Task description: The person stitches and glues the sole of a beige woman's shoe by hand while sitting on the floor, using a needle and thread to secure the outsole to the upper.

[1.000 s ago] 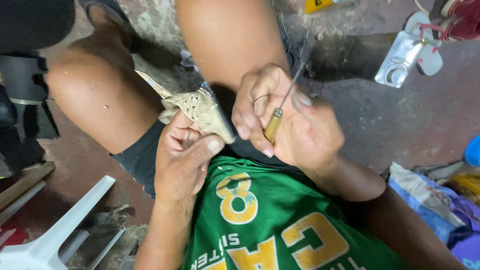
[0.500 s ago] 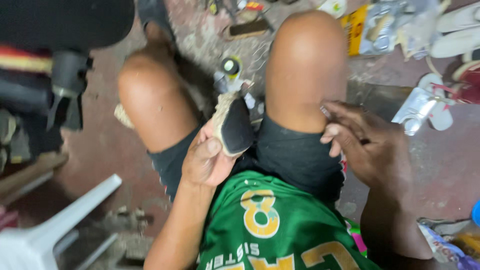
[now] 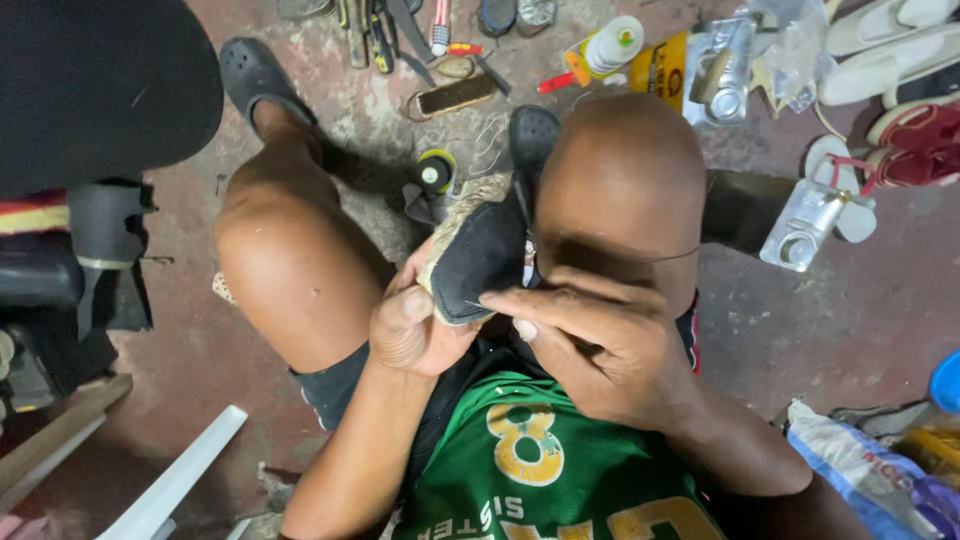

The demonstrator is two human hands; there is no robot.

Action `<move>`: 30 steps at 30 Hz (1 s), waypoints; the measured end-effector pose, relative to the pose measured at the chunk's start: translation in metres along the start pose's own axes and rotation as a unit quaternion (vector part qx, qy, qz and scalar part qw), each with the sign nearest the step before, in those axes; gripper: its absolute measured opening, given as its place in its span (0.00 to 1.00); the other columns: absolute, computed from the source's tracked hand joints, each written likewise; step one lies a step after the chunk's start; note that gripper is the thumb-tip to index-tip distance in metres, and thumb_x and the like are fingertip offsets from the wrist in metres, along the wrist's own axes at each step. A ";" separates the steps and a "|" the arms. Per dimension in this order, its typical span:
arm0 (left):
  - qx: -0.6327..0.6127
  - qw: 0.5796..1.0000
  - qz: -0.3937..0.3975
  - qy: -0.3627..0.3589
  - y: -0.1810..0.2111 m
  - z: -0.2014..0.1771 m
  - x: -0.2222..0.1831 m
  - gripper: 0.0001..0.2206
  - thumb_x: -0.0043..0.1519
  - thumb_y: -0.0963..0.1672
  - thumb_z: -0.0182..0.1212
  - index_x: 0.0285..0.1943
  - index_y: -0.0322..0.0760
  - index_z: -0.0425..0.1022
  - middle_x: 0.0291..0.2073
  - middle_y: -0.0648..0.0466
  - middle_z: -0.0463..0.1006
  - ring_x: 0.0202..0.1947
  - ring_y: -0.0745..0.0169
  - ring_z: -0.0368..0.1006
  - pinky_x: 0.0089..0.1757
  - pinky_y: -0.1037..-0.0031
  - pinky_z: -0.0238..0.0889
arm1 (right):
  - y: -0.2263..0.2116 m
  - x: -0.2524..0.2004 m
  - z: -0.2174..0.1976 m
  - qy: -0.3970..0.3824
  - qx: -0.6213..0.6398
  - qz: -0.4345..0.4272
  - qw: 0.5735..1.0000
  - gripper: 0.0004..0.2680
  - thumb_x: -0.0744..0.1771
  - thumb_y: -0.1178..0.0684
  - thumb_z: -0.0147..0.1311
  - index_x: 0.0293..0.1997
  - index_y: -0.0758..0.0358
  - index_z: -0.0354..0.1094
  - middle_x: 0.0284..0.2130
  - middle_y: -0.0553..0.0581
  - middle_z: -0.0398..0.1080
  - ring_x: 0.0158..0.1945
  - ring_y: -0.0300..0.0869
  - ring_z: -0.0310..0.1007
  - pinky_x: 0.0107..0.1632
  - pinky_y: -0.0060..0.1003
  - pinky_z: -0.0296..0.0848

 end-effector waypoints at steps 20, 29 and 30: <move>-0.017 0.999 0.035 0.000 0.005 -0.003 0.011 0.31 0.58 0.41 0.73 0.69 0.24 0.64 0.54 0.46 0.77 0.52 0.60 0.77 0.53 0.72 0.71 | -0.017 0.032 0.002 -0.060 -0.122 -0.023 0.990 0.12 0.64 0.65 0.61 0.52 0.61 0.76 0.28 0.53 0.70 0.28 0.40 0.70 0.32 0.35 0.69; 0.065 0.996 0.044 -0.033 0.003 -0.005 0.010 0.16 0.61 0.38 0.73 0.56 0.27 0.76 0.39 0.51 0.81 0.37 0.66 0.76 0.42 0.79 0.68 | -0.020 0.037 -0.015 -0.104 -0.182 -0.046 0.977 0.14 0.62 0.64 0.60 0.51 0.58 0.76 0.32 0.54 0.72 0.32 0.46 0.75 0.34 0.39 0.72; 0.075 0.996 0.042 -0.021 0.003 -0.009 0.010 0.16 0.60 0.38 0.73 0.56 0.28 0.76 0.37 0.51 0.81 0.36 0.66 0.76 0.41 0.79 0.68 | -0.019 0.037 -0.016 -0.110 -0.188 -0.040 0.975 0.14 0.62 0.64 0.60 0.51 0.58 0.77 0.30 0.55 0.71 0.31 0.46 0.74 0.33 0.39 0.72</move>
Point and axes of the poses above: each hand's wrist, its own x-axis towards the middle knuckle, its own z-axis out of the palm, y = z × x, the point moved 2 cm from there along x, towards the middle knuckle
